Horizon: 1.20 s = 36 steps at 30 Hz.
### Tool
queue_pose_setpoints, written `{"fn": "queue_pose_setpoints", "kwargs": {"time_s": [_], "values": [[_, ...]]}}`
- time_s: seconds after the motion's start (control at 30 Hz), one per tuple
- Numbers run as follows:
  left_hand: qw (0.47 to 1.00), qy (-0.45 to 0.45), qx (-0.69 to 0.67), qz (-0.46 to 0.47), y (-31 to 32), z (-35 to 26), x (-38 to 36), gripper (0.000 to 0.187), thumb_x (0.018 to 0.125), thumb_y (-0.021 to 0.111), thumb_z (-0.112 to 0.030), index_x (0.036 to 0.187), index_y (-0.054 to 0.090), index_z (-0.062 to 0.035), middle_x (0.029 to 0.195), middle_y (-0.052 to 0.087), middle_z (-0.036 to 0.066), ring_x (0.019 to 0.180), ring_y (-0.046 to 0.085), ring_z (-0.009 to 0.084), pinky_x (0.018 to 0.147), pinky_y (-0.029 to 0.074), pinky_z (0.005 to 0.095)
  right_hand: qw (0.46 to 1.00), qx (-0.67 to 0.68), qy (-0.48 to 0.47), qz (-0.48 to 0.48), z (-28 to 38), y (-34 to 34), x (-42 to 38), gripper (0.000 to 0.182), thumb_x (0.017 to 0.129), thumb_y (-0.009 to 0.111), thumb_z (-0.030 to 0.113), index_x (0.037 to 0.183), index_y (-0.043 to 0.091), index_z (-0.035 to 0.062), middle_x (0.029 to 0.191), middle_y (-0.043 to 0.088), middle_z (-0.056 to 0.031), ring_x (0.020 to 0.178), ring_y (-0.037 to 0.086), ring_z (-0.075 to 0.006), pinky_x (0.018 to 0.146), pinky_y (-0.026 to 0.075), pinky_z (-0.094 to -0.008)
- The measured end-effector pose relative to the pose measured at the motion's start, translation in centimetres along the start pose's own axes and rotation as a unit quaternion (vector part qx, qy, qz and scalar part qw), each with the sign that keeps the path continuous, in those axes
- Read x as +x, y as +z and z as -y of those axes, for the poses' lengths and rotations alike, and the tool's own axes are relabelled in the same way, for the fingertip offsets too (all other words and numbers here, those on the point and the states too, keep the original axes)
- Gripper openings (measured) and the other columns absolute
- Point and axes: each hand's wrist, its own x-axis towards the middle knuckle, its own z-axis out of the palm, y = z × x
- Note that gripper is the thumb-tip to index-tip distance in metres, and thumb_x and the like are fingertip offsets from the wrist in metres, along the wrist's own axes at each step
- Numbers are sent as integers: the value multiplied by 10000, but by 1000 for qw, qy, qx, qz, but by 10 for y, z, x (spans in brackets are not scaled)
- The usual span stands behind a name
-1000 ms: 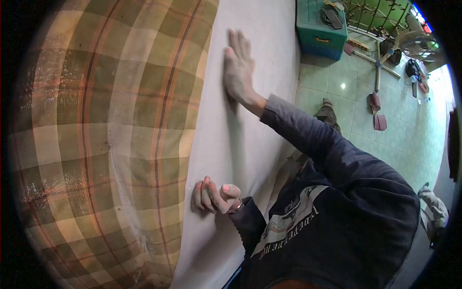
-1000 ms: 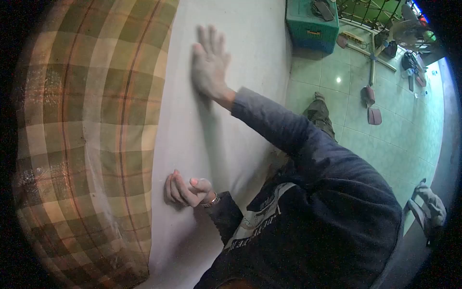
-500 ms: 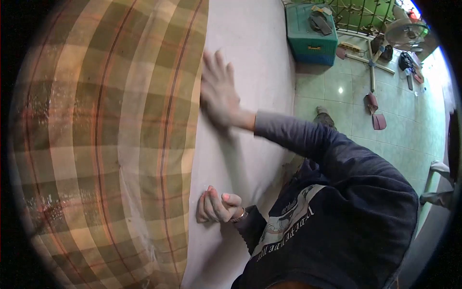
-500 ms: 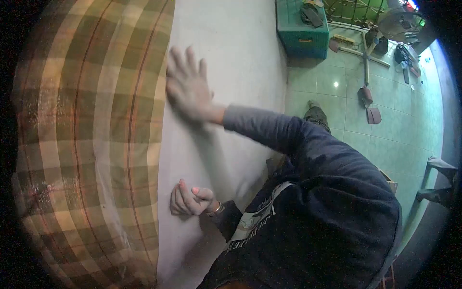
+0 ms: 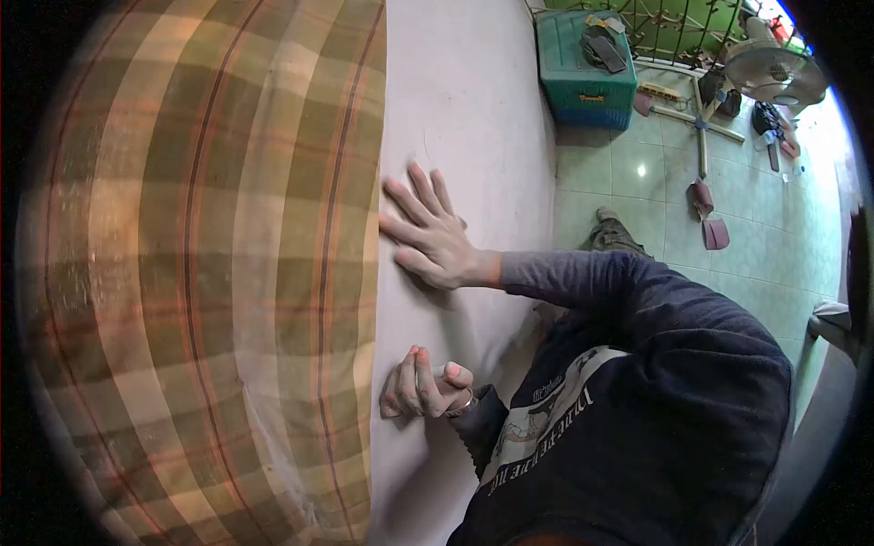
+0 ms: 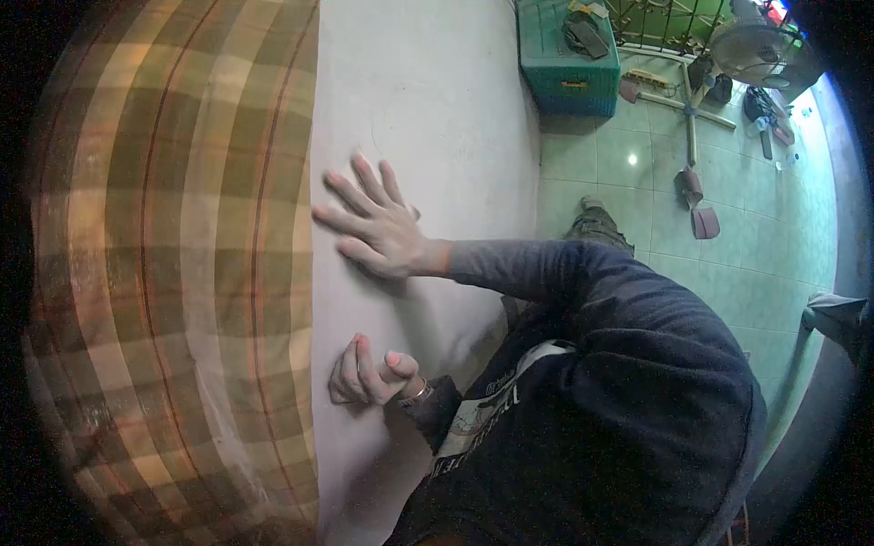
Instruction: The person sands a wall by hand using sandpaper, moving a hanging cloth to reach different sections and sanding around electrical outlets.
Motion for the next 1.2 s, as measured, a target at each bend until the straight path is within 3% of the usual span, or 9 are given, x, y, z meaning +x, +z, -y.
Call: {"fn": "queue_pose_setpoints", "kwargs": {"time_s": [0.17, 0.43, 0.57, 0.77, 0.83, 0.87, 0.97, 1.1, 1.2], "values": [[1000, -25, 9, -5, 16, -5, -6, 492, 1002, 446, -457, 878, 720, -67, 831, 701, 31, 725, 609, 211, 736, 407, 369, 949, 87, 295, -70, -70, -17, 73, 603, 1049, 353, 342, 1601, 171, 183, 1666, 59, -166, 1516, 5, -445, 1153, 71, -685], [1000, 4, -27, -5, 90, -26, 55, 415, 953, 465, -444, 830, 728, -147, 758, 674, -10, 731, 573, 173, 741, 438, 338, 998, -17, -64, -9, -82, -14, 56, 584, 1021, 404, 303, 1578, 283, 180, 1675, 61, -133, 1523, -56, -431, 1152, 12, -688], [1000, 1, -19, -23, 102, -27, 51, 438, 957, 464, -462, 815, 728, -141, 760, 675, -5, 757, 572, 182, 746, 435, 338, 957, 60, 274, -77, -133, -36, 135, 594, 1050, 365, 320, 1603, 180, 207, 1674, 16, -145, 1525, -37, -417, 1162, 61, -677], [998, 29, -47, -42, 171, -45, 91, 456, 951, 471, -464, 787, 725, -123, 714, 673, 15, 659, 554, 179, 647, 446, 315, 986, 8, -166, 14, -94, -31, 93, 597, 998, 439, 389, 1566, 320, 249, 1682, 53, -82, 1531, -20, -402, 1176, -16, -656], [996, 29, -68, -51, 188, -52, 101, 434, 940, 492, -451, 786, 728, -122, 722, 678, 16, 654, 554, 184, 654, 448, 320, 996, -85, -5, 18, -145, -17, 95, 588, 994, 420, 381, 1555, 339, 223, 1672, 80, -137, 1520, 19, -442, 1173, 29, -663], [997, 25, -60, -43, 197, -58, 107, 434, 940, 492, -451, 786, 728, -122, 722, 678, 16, 654, 554, 184, 654, 448, 320, 841, -497, 144, 159, -148, -19, 125, 604, 964, 440, 363, 1537, 358, 190, 1644, 138, -212, 1491, 71, -506, 1157, 80, -680], [998, 4, -61, -24, 209, -72, 124, 459, 980, 458, -446, 812, 725, -112, 802, 703, 8, 724, 589, 195, 721, 425, 347, 974, 46, 184, -128, -133, -36, 167, 640, 912, 482, 313, 1521, 366, 154, 1606, 202, -258, 1464, 110, -547, 1135, 107, -702], [991, 18, -84, -100, 222, -65, 120, 429, 928, 499, -440, 823, 744, -105, 726, 685, 27, 719, 565, 192, 678, 446, 318, 982, 34, -186, 19, -80, -36, 110, 568, 1000, 398, 347, 1561, 303, 333, 1664, 140, -138, 1510, 87, -459, 1160, 19, -679], [993, 4, -82, -90, 220, -62, 107, 432, 937, 485, -430, 848, 744, -95, 730, 687, 42, 747, 561, 193, 679, 449, 323, 985, 10, -167, -50, -170, -17, 77, 560, 1016, 353, 333, 1570, 301, 267, 1660, 140, -155, 1514, 41, -459, 1162, -3, -671]]}}
